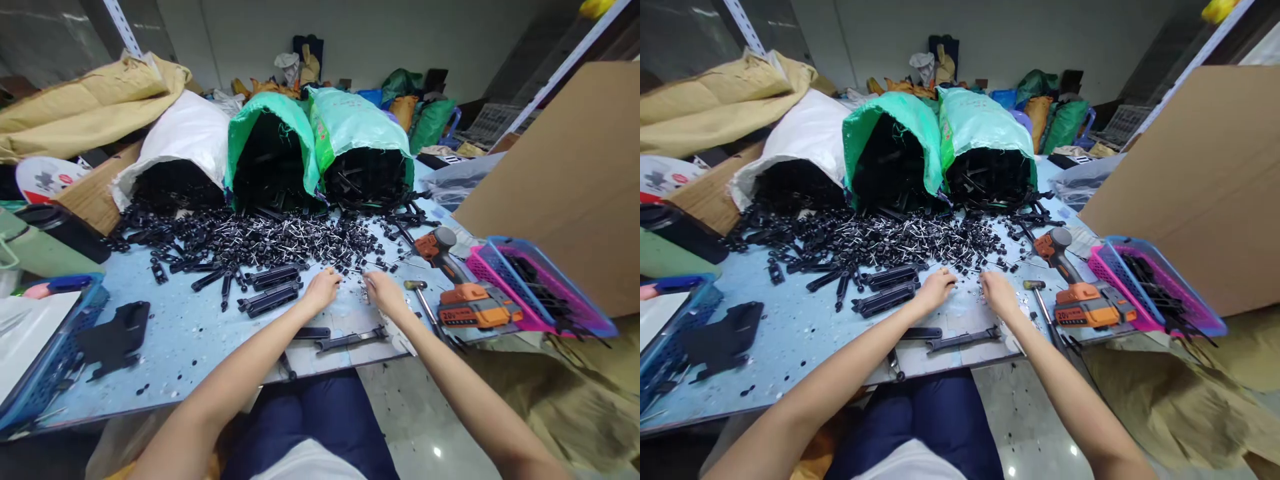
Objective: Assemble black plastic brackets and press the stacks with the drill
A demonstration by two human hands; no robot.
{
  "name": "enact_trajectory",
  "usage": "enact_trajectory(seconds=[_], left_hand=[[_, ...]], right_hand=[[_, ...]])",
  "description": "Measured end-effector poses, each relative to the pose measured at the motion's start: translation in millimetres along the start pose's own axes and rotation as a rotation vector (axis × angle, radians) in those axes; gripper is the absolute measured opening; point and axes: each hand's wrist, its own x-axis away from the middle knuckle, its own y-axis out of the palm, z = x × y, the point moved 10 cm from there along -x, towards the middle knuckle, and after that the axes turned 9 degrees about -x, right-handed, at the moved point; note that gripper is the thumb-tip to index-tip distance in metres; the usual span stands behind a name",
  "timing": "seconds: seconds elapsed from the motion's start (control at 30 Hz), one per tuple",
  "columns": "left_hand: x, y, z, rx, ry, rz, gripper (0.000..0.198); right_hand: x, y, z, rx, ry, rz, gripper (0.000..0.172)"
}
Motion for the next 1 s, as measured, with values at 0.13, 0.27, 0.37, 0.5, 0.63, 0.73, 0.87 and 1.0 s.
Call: enact_trajectory(seconds=[0.13,0.27,0.37,0.5,0.63,0.73,0.87,1.0], left_hand=[[74.8,-57.3,-35.8,0.103,-0.077,0.203,0.019],[150.2,-82.8,-75.0,0.117,-0.237,0.227,0.019],[175.9,-72.6,-79.8,0.078,-0.273,0.158,0.017],[174.3,-62.4,-69.7,-0.046,-0.280,0.114,0.019],[161.9,-53.8,-55.2,-0.154,-0.222,-0.012,0.021],[160.7,-52.0,-52.1,-0.170,-0.210,0.013,0.020],[171.7,-58.5,-47.2,-0.177,-0.141,0.280,0.019],[182.2,-50.8,-33.1,-0.224,0.080,0.395,0.023]], right_hand=[[-40.9,9.2,27.2,0.060,0.062,-0.029,0.017],[-37.6,10.6,19.7,-0.057,0.037,-0.050,0.013],[-20.3,-1.8,-17.7,-0.295,-0.105,-0.052,0.007],[4.7,-14.4,-74.2,-0.514,-0.227,-0.132,0.009],[22.6,-5.8,-102.7,-0.555,-0.191,-0.259,0.004],[31.8,1.8,-113.1,-0.567,-0.199,-0.316,0.004],[38.2,0.2,-122.6,-0.504,-0.259,-0.308,0.006],[45.2,0.7,-134.3,-0.408,-0.347,-0.342,0.011]])
